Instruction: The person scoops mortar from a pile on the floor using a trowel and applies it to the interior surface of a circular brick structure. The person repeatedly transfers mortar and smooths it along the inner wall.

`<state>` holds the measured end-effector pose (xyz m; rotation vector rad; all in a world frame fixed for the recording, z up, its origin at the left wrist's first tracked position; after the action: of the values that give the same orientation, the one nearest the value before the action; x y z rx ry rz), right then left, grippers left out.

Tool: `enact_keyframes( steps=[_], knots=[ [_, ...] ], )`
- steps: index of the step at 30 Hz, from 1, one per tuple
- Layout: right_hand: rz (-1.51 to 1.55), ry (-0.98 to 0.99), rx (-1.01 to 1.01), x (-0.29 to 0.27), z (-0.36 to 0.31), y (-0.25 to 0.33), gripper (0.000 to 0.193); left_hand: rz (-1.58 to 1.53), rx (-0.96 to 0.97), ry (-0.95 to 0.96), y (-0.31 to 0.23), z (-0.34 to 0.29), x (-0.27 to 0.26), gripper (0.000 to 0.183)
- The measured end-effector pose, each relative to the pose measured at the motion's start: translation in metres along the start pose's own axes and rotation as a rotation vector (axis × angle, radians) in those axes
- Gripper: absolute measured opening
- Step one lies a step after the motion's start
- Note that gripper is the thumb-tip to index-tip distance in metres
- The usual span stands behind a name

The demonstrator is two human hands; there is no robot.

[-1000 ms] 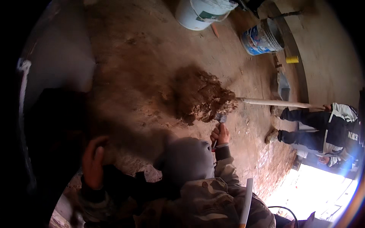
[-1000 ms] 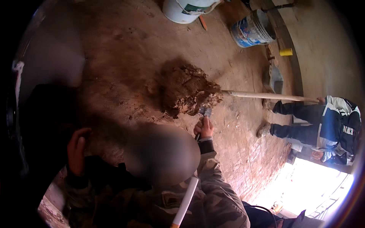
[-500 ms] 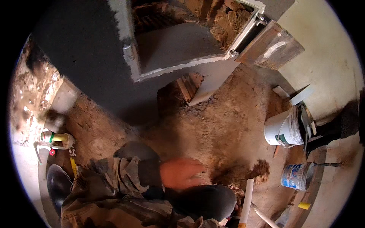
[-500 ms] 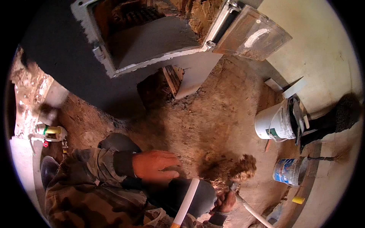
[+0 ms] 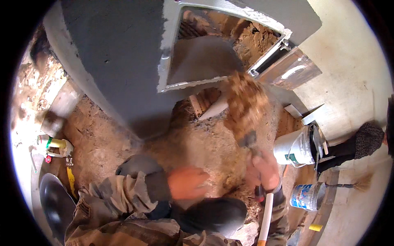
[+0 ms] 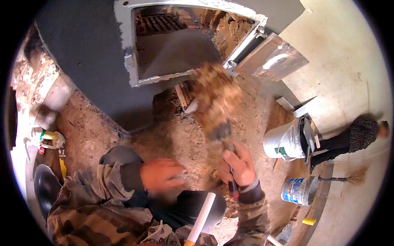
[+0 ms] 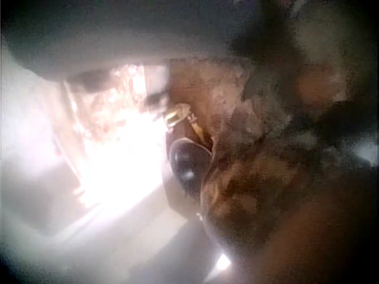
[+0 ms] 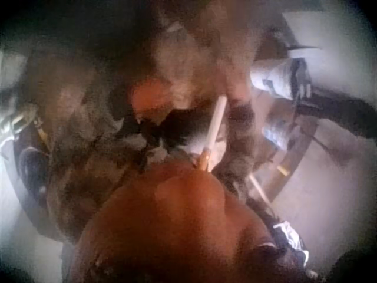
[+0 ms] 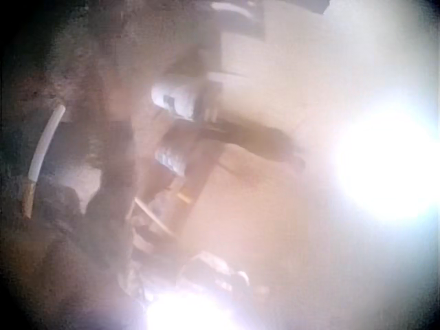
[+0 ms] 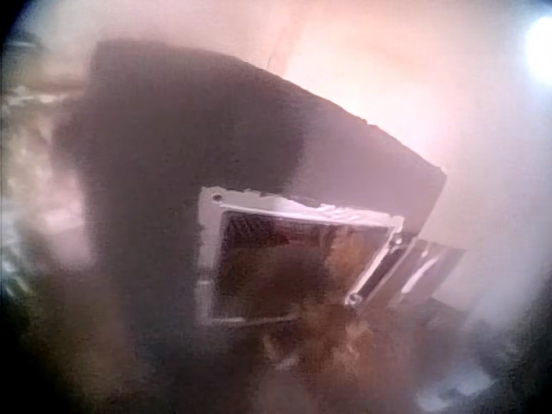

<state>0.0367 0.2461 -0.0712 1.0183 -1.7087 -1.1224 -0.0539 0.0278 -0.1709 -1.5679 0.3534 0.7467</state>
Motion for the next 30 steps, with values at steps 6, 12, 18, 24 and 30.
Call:
enact_keyframes(
  steps=[6, 12, 18, 24, 30],
  knots=[
    [0.67, 0.42, 0.262, 0.041, 0.095, 0.06, 0.031, -0.016, -0.158, -0.084, -0.009, 0.001, -0.013, 0.04],
    [1.485, 0.777, 0.088, 0.042, 0.203, 0.088, 0.026, 0.047, -0.382, -0.095, -0.008, 0.006, -0.01, 0.039],
    [1.487, 0.797, 0.099, 0.04, 0.186, 0.093, 0.023, 0.122, -0.328, -0.127, -0.002, 0.005, 0.001, 0.039],
    [1.419, 0.729, 0.104, 0.043, 0.148, 0.087, 0.026, 0.128, -0.299, -0.055, 0.003, 0.007, 0.004, 0.04],
    [1.205, 0.623, 0.093, 0.038, 0.098, 0.088, 0.034, 0.133, -0.235, -0.1, 0.006, 0.007, 0.006, 0.04]
  ],
)
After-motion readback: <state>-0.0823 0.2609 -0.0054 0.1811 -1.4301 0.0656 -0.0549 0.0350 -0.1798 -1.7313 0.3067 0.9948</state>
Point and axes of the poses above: each hand's wrist, its own z-axis towards the middle knuckle, its own x-axis out of the palm, y = z × x, the point moved 3 cm from there along z, towards the middle knuckle, and after that the axes turned 5 degrees about -x, right-handed, at the moved point
